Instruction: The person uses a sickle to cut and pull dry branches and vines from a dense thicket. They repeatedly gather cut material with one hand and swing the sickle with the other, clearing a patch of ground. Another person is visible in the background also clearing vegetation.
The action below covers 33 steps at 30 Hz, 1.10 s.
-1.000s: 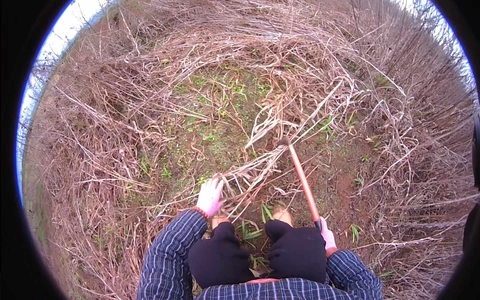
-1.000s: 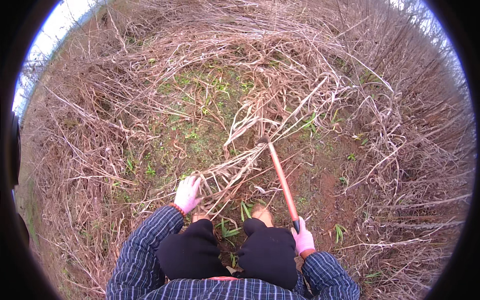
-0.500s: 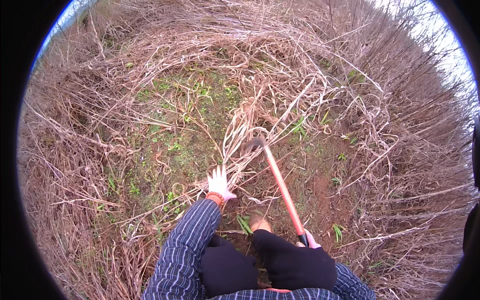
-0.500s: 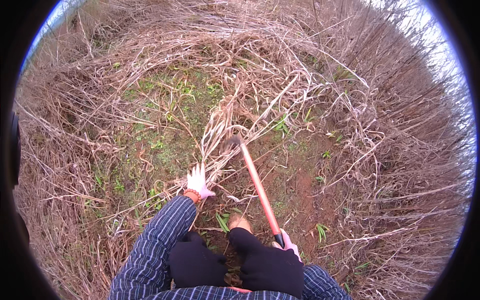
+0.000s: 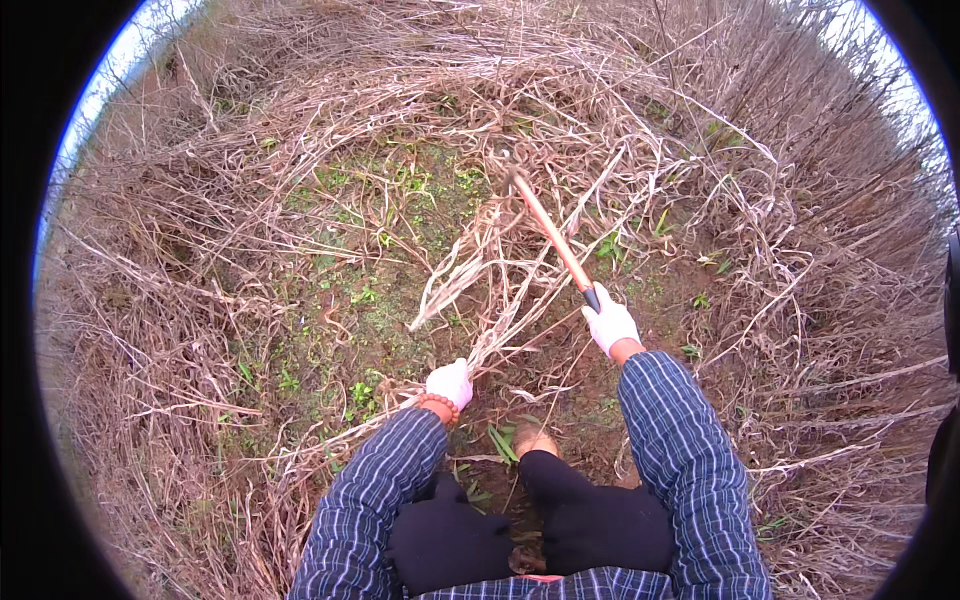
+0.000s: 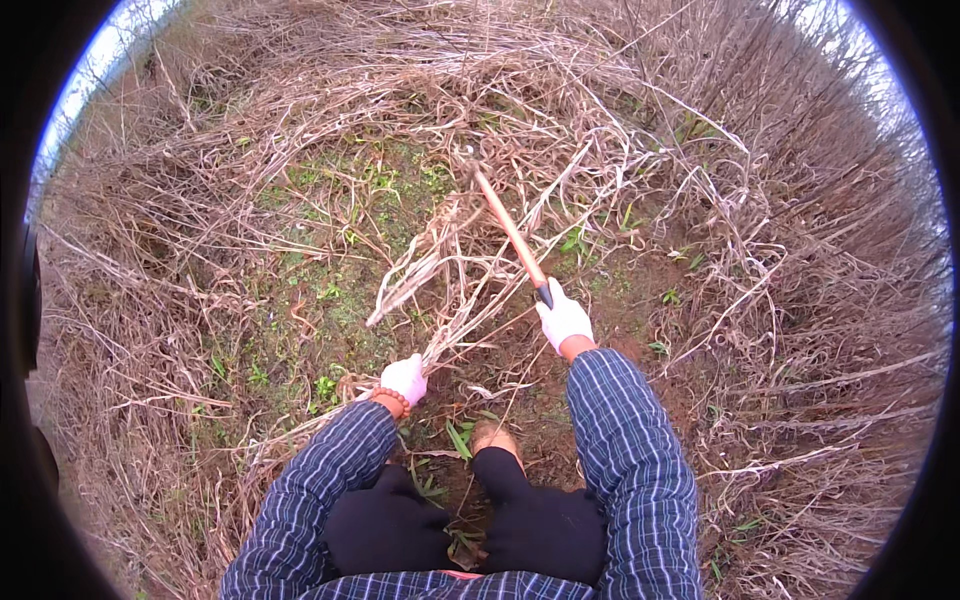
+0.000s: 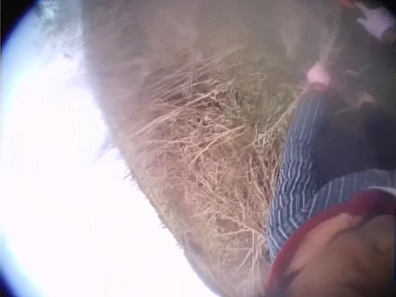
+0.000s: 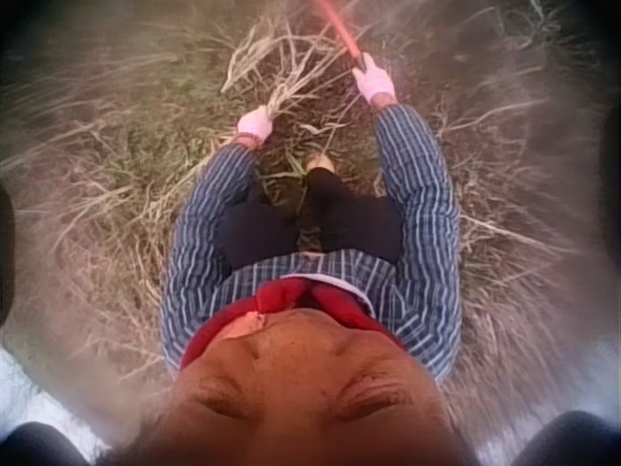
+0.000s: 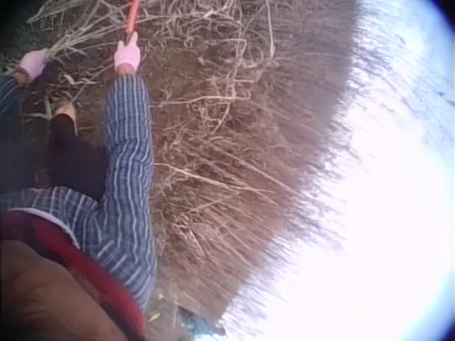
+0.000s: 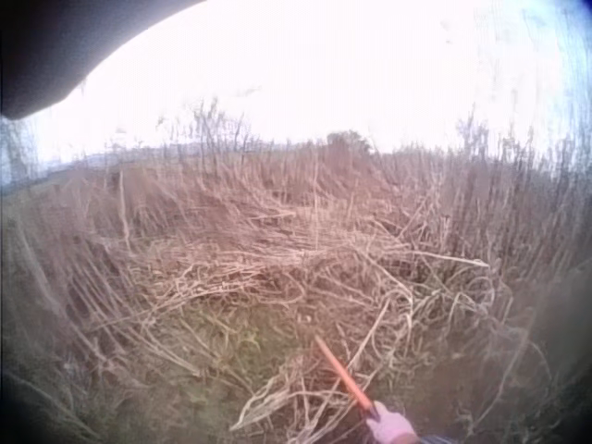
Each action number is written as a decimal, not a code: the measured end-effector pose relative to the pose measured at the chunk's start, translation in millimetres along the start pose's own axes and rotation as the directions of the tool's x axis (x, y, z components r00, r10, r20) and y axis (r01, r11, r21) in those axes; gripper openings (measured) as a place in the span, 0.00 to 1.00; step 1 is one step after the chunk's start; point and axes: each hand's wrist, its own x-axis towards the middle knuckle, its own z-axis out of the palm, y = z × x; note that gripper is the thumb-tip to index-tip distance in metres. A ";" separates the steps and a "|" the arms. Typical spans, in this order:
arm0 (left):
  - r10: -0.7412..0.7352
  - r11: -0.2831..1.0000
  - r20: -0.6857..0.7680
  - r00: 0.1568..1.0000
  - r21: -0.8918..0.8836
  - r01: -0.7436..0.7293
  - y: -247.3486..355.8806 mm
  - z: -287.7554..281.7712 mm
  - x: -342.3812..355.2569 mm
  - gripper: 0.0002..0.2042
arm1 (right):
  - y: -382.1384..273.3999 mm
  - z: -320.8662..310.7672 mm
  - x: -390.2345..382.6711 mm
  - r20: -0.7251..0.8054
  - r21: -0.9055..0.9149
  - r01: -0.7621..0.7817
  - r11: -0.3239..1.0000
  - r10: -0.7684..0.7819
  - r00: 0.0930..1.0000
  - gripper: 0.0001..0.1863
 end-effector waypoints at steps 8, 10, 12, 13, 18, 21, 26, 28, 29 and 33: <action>0.311 0.939 -0.114 0.943 0.189 -0.287 -3.4 -71.9 -32.3 0.08 | 135.9 -16.4 -251.3 -0.030 0.166 -0.339 0.926 0.349 0.937 0.32; 0.318 0.924 -0.023 0.948 0.233 -0.304 7.7 -63.2 -47.8 0.09 | 162.3 -29.5 -335.0 -0.031 0.114 -0.406 0.907 0.411 0.911 0.33; 0.413 0.886 0.024 0.910 0.223 -0.407 17.2 -45.3 -69.5 0.09 | 178.5 -34.9 -393.1 -0.048 0.196 -0.438 0.878 0.454 0.890 0.33; 0.431 0.876 0.044 0.901 0.219 -0.429 16.8 -38.9 -80.6 0.08 | 181.2 -31.1 -414.5 -0.093 0.285 -0.411 0.866 0.452 0.887 0.33; 0.473 0.830 0.111 0.874 0.276 -0.485 -63.3 -52.4 -142.0 0.08 | 159.6 -5.1 -531.9 0.095 0.260 -0.554 0.791 0.550 0.830 0.34; 0.408 0.866 0.119 0.905 0.263 -0.425 -131.8 -62.0 -189.2 0.08 | 147.1 -5.0 -532.8 0.120 0.210 -0.518 0.829 0.504 0.855 0.35; 0.069 0.910 -0.015 0.997 0.411 -0.057 -228.2 -89.7 -203.6 0.06 | 103.1 -43.2 -396.4 -0.124 0.363 -0.172 0.916 0.230 0.965 0.34; 0.044 0.895 -0.061 0.997 0.445 -0.013 -263.9 -101.8 -204.5 0.06 | 70.6 -72.5 -325.0 -0.219 0.386 -0.039 0.921 0.133 0.967 0.33; 0.041 0.885 -0.076 0.996 0.465 -0.001 -280.5 -104.9 -205.2 0.06 | 52.2 -89.3 -289.8 -0.194 0.416 -0.058 0.908 0.151 0.969 0.32; -0.093 0.911 -0.023 0.995 0.402 0.094 -323.1 -77.5 -200.5 0.07 | -29.7 -137.4 -145.5 -0.157 0.384 0.052 0.922 0.010 0.987 0.31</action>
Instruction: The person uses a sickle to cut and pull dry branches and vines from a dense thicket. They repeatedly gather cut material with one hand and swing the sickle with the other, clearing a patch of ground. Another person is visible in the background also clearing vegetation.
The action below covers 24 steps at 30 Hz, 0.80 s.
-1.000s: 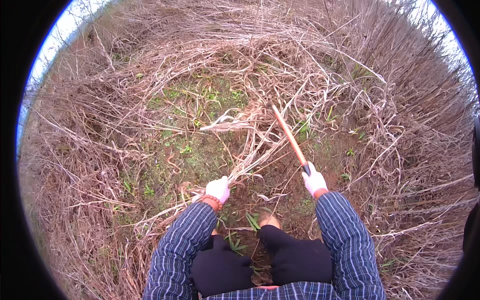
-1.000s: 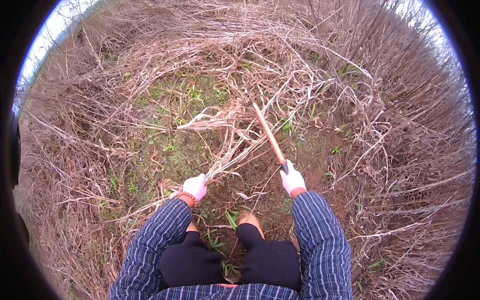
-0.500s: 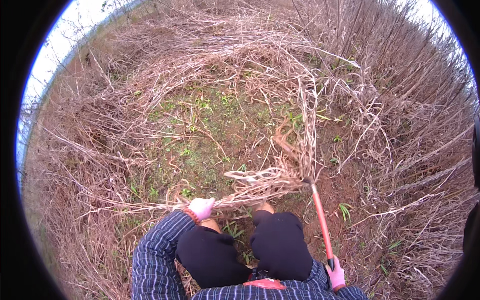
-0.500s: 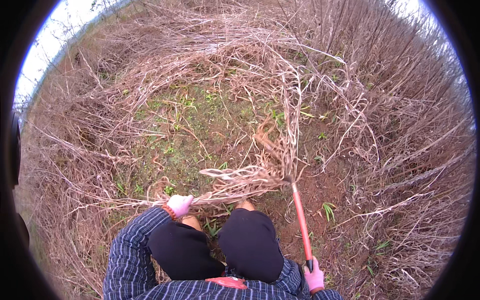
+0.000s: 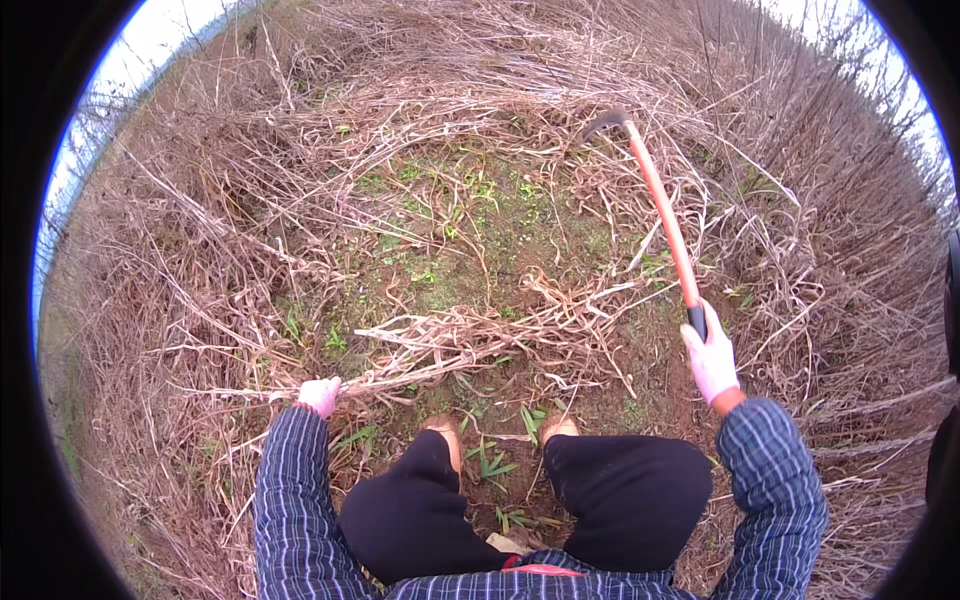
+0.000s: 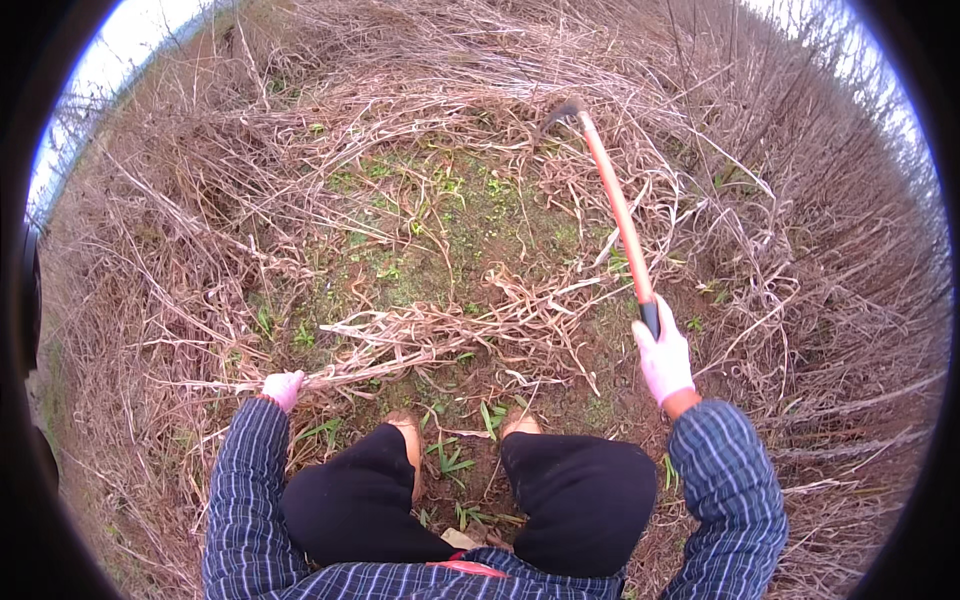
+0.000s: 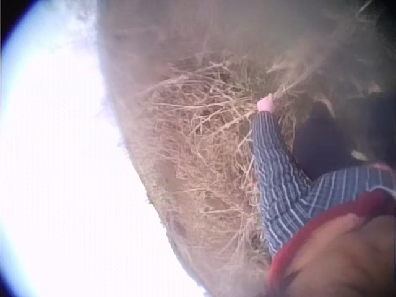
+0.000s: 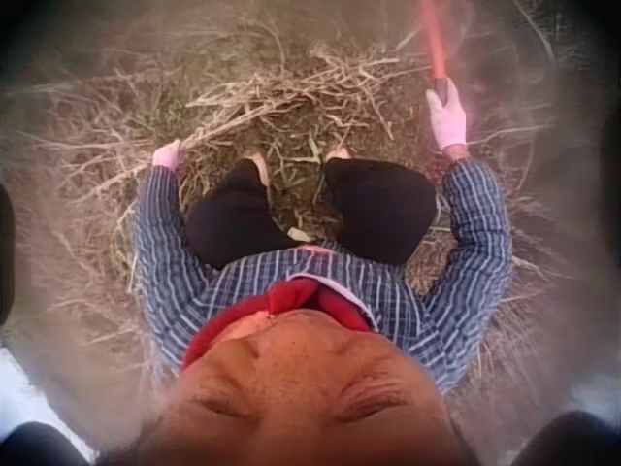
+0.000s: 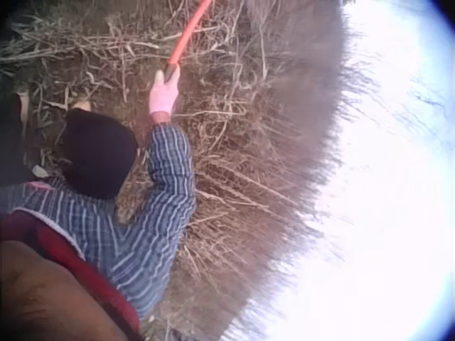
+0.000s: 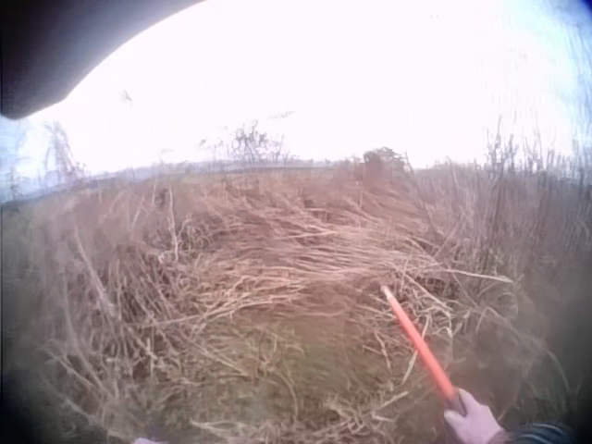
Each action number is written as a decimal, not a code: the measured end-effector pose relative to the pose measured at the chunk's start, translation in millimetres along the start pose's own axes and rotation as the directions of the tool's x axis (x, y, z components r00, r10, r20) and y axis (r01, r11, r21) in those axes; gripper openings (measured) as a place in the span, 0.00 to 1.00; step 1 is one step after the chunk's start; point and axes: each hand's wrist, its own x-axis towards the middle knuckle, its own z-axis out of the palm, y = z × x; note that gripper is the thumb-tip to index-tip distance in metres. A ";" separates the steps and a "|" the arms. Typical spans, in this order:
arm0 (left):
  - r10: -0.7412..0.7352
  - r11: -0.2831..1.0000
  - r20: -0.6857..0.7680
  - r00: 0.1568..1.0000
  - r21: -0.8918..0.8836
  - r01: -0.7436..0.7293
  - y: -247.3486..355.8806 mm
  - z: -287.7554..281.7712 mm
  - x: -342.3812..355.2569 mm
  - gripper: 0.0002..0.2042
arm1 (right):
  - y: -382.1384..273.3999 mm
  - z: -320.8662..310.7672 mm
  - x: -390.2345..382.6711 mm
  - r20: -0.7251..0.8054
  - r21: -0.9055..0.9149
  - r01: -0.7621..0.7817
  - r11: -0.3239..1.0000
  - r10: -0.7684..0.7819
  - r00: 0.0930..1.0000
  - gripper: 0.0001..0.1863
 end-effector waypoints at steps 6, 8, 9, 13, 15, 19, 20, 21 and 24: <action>-0.040 0.992 0.038 0.998 -0.120 0.044 41.9 95.5 -2.2 0.09 | -63.3 140.9 195.8 0.066 -0.242 0.253 0.937 -0.245 0.967 0.19; -0.056 0.985 0.020 0.998 -0.163 0.058 51.7 113.9 -9.5 0.10 | -68.7 216.9 235.5 0.055 -0.177 0.055 0.983 -0.046 0.997 0.18; -0.076 0.981 0.039 0.996 -0.175 0.082 55.0 119.0 -11.2 0.11 | -71.1 253.6 250.6 0.044 -0.141 0.017 0.990 -0.011 0.999 0.17; -0.056 0.984 -0.017 0.998 -0.172 0.052 57.6 119.9 -15.9 0.14 | -80.9 375.1 287.6 -0.007 0.107 -0.029 0.994 0.030 1.000 0.15; -0.063 0.981 0.011 0.998 -0.182 0.064 57.3 114.3 -15.0 0.12 | -89.6 421.3 297.3 0.029 0.139 -0.067 0.988 0.064 0.998 0.14; -0.051 0.982 0.015 0.999 -0.181 0.053 57.5 105.8 -14.6 0.11 | -118.8 504.7 293.1 0.067 0.314 -0.157 0.936 0.143 0.988 0.14; -0.045 0.985 0.040 0.998 -0.163 0.051 57.7 105.4 -14.9 0.11 | -125.8 520.9 285.9 0.031 0.289 -0.158 0.944 0.155 0.987 0.15; -0.058 0.983 0.023 0.998 -0.175 0.061 58.3 105.3 -15.8 0.11 | -134.4 536.5 277.3 0.063 0.410 -0.198 0.890 0.189 0.980 0.15; -0.066 0.980 0.023 0.998 -0.186 0.069 59.4 107.2 -16.8 0.10 | -148.2 559.4 244.9 0.156 0.606 -0.298 0.737 0.258 0.954 0.16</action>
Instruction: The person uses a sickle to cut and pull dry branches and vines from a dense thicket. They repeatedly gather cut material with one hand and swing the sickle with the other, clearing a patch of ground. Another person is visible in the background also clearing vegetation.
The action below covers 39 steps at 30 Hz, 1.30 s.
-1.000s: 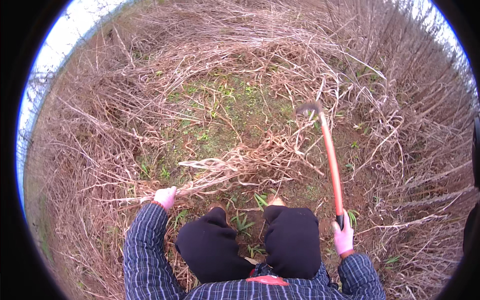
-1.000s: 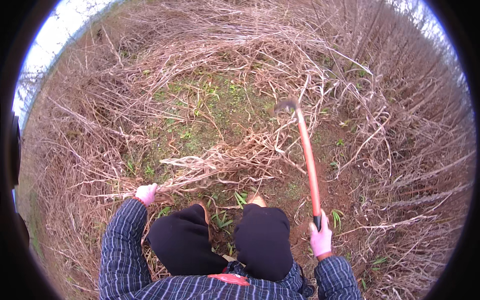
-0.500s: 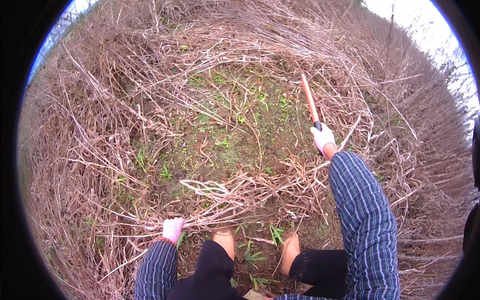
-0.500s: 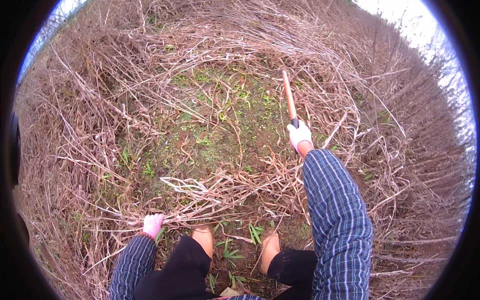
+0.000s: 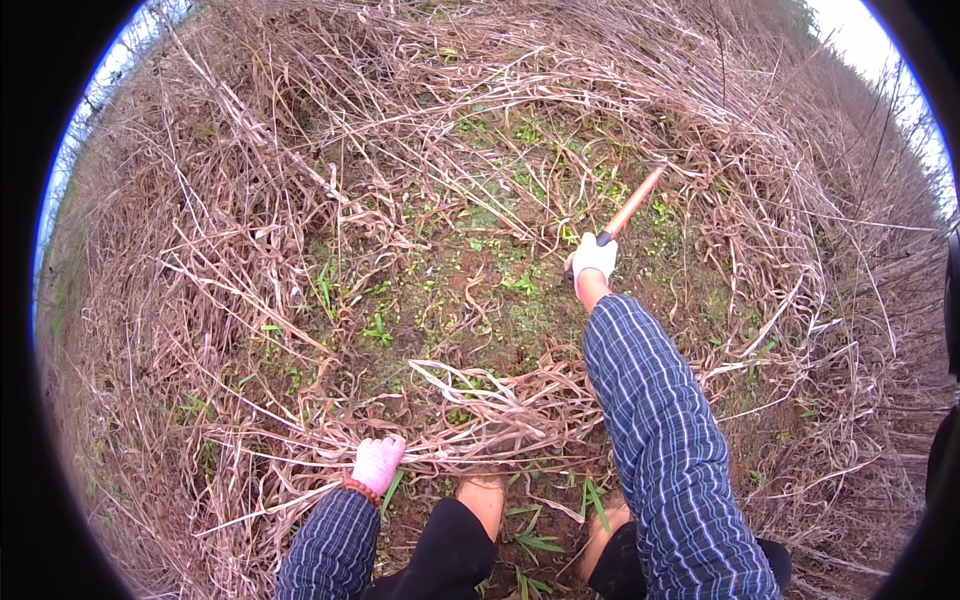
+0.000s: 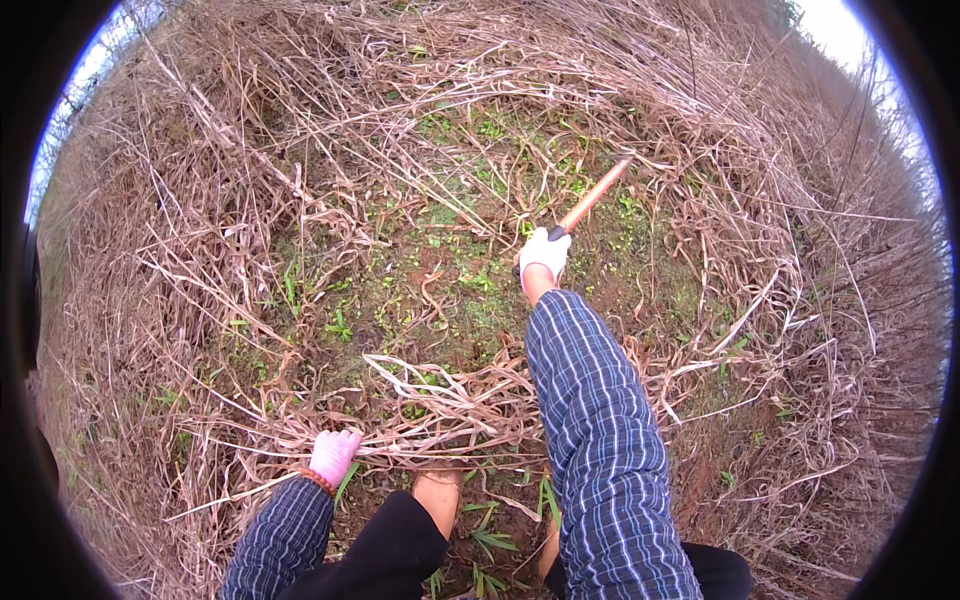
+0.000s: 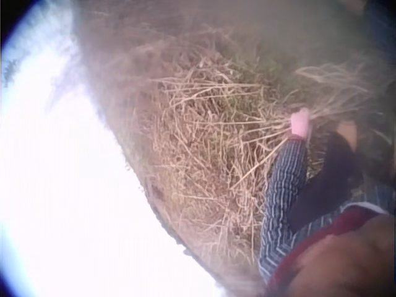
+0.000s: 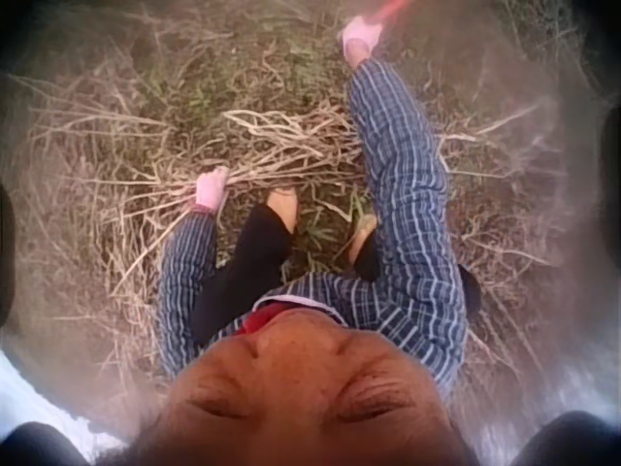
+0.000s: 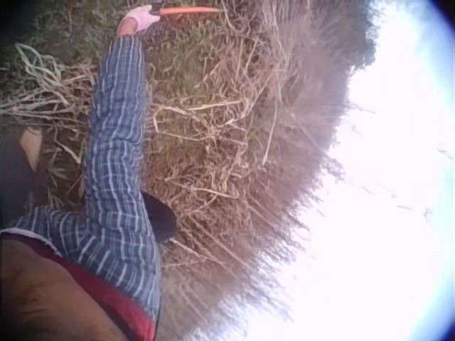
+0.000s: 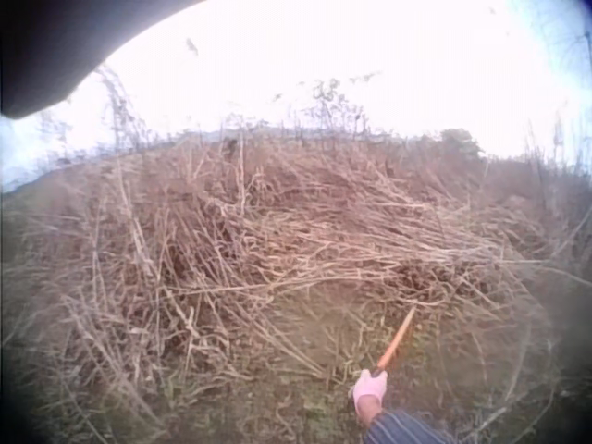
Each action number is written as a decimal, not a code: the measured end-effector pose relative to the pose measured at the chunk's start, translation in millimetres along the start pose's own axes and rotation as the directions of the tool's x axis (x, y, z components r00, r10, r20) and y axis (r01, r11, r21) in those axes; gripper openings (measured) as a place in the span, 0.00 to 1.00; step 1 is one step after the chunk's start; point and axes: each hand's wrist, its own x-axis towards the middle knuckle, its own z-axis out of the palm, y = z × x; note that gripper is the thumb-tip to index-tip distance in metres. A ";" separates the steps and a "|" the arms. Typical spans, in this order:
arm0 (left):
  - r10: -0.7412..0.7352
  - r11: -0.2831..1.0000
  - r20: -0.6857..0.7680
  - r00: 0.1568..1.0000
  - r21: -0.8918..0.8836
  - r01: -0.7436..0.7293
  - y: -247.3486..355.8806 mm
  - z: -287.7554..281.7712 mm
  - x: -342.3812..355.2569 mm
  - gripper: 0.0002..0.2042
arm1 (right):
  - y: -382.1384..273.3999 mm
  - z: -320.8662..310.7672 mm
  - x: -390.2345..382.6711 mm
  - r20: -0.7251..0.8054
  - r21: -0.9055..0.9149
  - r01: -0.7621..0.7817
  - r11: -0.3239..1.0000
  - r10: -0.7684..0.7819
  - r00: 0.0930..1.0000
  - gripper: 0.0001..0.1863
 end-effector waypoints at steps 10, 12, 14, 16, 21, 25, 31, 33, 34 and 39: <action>-0.026 1.000 0.006 1.000 0.003 0.026 2.7 4.0 0.2 0.09 | 54.5 -9.3 -169.8 0.507 -0.433 0.269 0.860 -0.014 0.862 0.28; -0.024 1.000 0.021 0.999 -0.004 0.024 2.4 4.7 0.7 0.09 | 69.3 -44.7 -214.2 0.488 -0.607 0.331 0.722 0.011 0.873 0.34; -0.023 1.000 0.002 1.000 -0.003 0.023 1.9 5.1 1.1 0.09 | 68.4 -93.5 -239.0 0.531 -0.634 0.276 0.722 0.147 0.835 0.36; -0.008 1.000 0.023 1.000 0.019 0.008 2.0 5.5 1.4 0.09 | 60.3 -136.8 -256.9 0.559 -0.667 0.291 0.686 0.203 0.804 0.36; -0.025 1.000 -0.026 0.999 0.015 0.025 3.1 -0.3 2.6 0.07 | 29.5 -222.4 -304.6 0.547 -0.719 0.263 0.644 0.289 0.786 0.36; -0.002 0.999 -0.204 0.979 -0.046 -0.007 2.7 -22.6 12.8 0.13 | 18.6 -285.0 -342.2 0.475 -0.815 0.259 0.518 0.341 0.811 0.37; 0.180 0.981 -0.365 0.914 0.130 -0.141 18.8 -94.3 68.3 0.37 | -18.9 -358.2 -401.3 0.368 -0.899 0.217 0.380 0.387 0.846 0.38; 0.280 0.954 -0.379 0.882 0.216 -0.210 33.5 -118.2 92.8 0.44 | -34.6 -383.0 -444.4 0.357 -0.922 0.236 0.306 0.441 0.824 0.37; 0.343 0.931 -0.433 0.834 0.275 -0.240 42.6 -126.3 103.2 0.45 | -39.8 -396.0 -470.7 0.373 -0.923 0.273 0.271 0.455 0.808 0.37; 0.445 0.895 -0.089 0.891 0.093 -0.437 75.6 -126.3 136.4 0.51 | -38.3 -438.2 -488.3 0.287 -0.893 0.041 0.448 0.498 0.818 0.34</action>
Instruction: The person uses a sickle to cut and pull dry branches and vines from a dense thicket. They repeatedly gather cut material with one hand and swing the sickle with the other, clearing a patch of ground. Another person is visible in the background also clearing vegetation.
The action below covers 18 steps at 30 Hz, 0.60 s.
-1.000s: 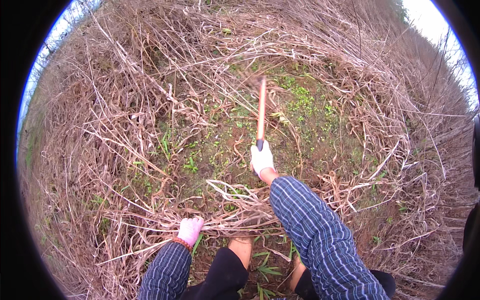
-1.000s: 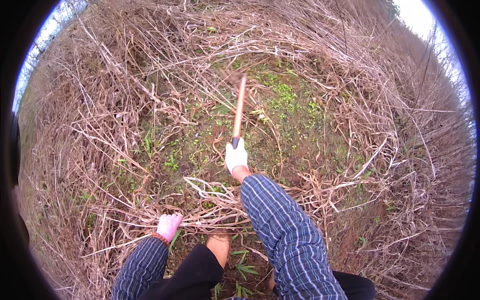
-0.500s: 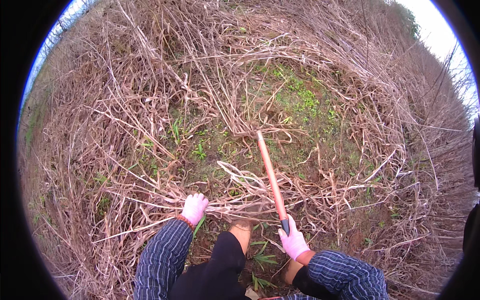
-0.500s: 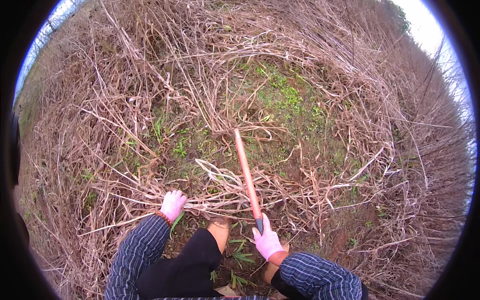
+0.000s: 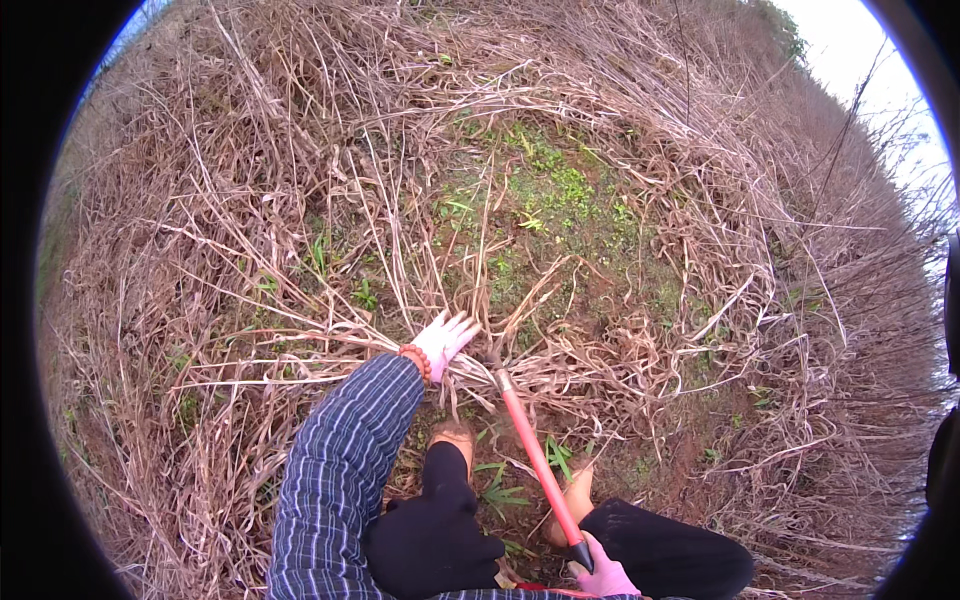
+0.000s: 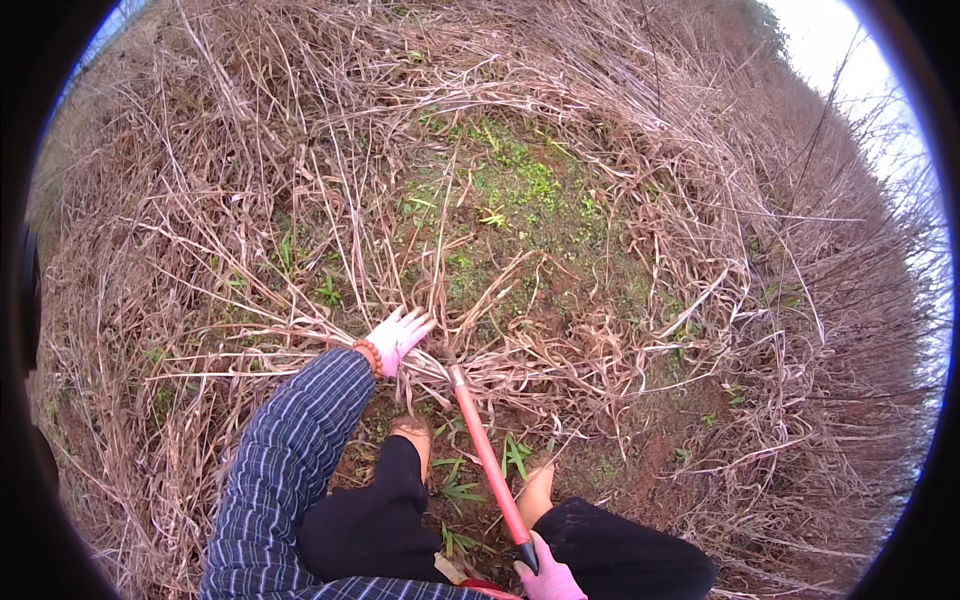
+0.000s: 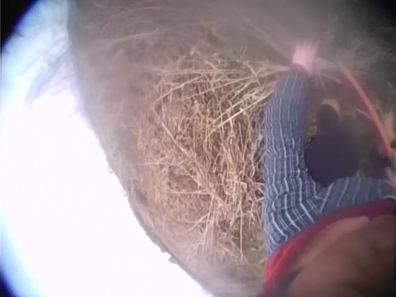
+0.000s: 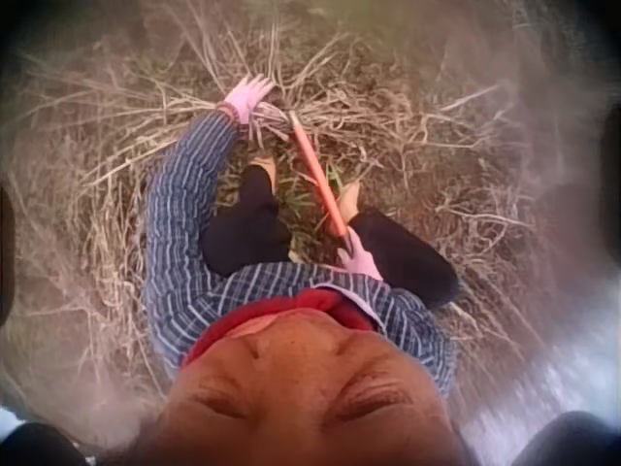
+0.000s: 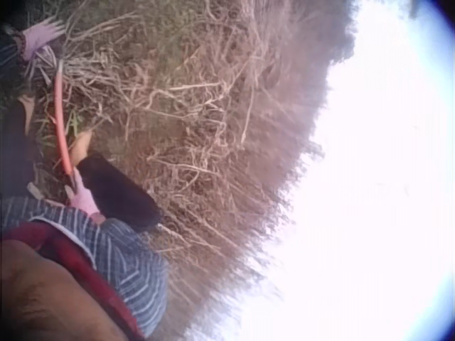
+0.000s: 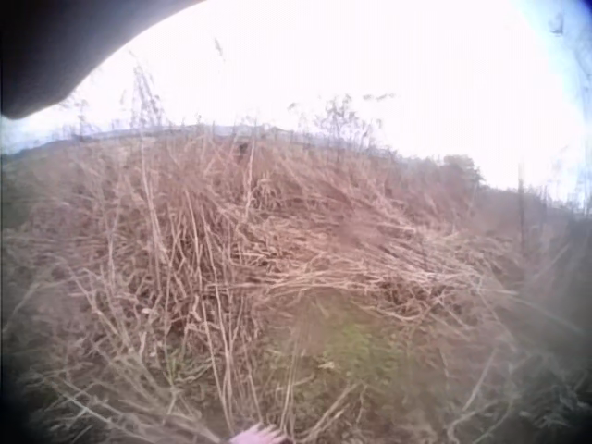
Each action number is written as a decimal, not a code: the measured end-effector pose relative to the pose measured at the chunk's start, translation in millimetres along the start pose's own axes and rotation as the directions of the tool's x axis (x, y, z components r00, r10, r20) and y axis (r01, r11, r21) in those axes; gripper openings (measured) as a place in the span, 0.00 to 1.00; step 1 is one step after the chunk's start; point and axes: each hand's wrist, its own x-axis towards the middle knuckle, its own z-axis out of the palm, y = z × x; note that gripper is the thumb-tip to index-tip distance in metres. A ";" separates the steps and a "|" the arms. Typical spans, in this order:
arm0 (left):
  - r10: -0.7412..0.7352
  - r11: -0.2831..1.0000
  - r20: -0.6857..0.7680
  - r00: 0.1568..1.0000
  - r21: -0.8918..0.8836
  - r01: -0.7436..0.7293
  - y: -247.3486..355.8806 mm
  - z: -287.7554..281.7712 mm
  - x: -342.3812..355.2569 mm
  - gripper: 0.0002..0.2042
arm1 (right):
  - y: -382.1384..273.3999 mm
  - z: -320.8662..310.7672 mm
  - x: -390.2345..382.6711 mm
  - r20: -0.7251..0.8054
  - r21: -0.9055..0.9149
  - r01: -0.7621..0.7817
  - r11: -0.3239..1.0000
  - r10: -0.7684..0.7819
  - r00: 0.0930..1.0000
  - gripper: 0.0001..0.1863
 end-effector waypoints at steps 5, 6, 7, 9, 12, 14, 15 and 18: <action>-0.154 0.988 0.287 0.945 0.049 0.146 -11.5 53.7 -19.0 0.54 | 2.0 -13.7 27.0 -0.171 0.146 0.281 0.949 -0.255 0.952 0.33; -0.167 0.986 0.271 0.948 0.033 0.164 -13.2 66.6 -25.6 0.48 | -3.2 -19.9 32.6 -0.199 0.127 0.296 0.947 -0.268 0.943 0.32; -0.176 0.984 0.169 0.970 0.029 0.173 -13.9 78.7 -30.5 0.41 | -10.8 -27.1 41.1 -0.222 0.104 0.313 0.944 -0.285 0.932 0.32; -0.192 0.980 0.127 0.973 -0.024 0.196 -15.5 97.2 -30.4 0.25 | -30.7 -48.5 65.8 -0.110 0.367 0.094 0.926 -0.057 0.992 0.35; -0.201 0.979 -0.026 0.979 -0.045 0.200 -14.8 114.8 -32.2 0.13 | -79.1 -70.3 145.2 -0.467 -0.108 0.565 0.818 -0.544 0.697 0.34; -0.209 0.978 -0.015 0.978 -0.017 0.209 -14.5 119.5 -31.2 0.12 | -109.3 -87.3 198.3 -0.455 -0.034 0.494 0.869 -0.453 0.767 0.33; -0.234 0.970 -0.015 0.972 -0.066 0.233 -14.6 119.9 -31.2 0.13 | -122.2 -93.1 224.3 -0.430 -0.055 0.449 0.892 -0.427 0.795 0.33; -0.256 0.959 0.079 0.963 -0.108 0.264 -12.5 116.7 -38.9 0.15 | -132.3 -90.7 273.4 -0.375 -0.114 0.463 0.879 -0.470 0.799 0.33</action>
